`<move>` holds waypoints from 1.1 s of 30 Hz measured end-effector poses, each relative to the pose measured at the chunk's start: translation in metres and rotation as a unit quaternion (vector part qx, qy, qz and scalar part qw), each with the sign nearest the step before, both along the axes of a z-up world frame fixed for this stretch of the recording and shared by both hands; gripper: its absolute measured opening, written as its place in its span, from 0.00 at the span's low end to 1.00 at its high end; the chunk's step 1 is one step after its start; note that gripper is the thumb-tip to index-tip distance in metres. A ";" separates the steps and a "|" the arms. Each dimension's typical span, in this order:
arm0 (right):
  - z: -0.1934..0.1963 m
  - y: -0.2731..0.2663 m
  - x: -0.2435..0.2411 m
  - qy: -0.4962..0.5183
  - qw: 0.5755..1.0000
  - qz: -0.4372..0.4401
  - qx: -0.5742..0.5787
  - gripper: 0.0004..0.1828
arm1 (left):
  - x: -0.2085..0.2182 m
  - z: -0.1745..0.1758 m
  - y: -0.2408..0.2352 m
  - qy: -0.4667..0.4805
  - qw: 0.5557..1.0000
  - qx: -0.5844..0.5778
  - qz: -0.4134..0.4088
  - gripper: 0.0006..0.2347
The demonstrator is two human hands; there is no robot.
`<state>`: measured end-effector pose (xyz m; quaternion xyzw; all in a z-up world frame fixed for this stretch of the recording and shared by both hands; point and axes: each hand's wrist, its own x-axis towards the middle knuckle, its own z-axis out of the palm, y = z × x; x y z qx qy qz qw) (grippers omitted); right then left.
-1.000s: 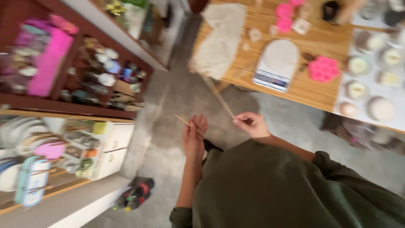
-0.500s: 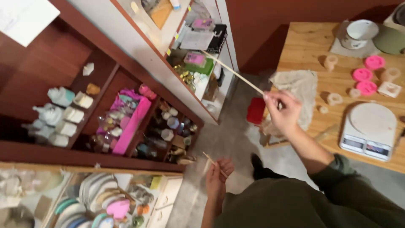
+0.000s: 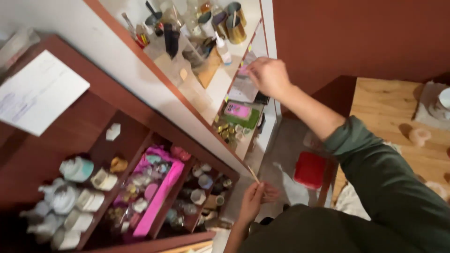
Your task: The person works at a wooden table, handling pink silicone molds and finished candles. They use scissors to cut wooden sticks, apply glue to the sticks, and insert them into the molds. The person also moves items on a nearby shelf and uses a digital scale.
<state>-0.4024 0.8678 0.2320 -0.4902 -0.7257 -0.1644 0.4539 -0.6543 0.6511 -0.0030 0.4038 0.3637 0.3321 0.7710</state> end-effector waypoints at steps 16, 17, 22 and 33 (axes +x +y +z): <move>-0.054 -0.097 -0.038 0.286 0.947 0.020 -0.145 0.05 | 0.082 0.139 0.178 -0.127 0.955 0.249 0.100 0.17; -0.061 -0.104 -0.045 0.318 0.933 0.046 -0.159 0.08 | 0.088 0.143 0.184 -0.141 0.948 0.268 0.102 0.17; -0.087 -0.085 -0.039 0.338 0.936 0.010 -0.100 0.04 | 0.106 0.121 0.208 -0.227 0.939 0.253 0.053 0.20; 0.006 0.010 -0.045 0.075 0.997 -0.018 -0.007 0.04 | 0.049 0.078 0.211 -0.185 0.943 0.256 -0.101 0.26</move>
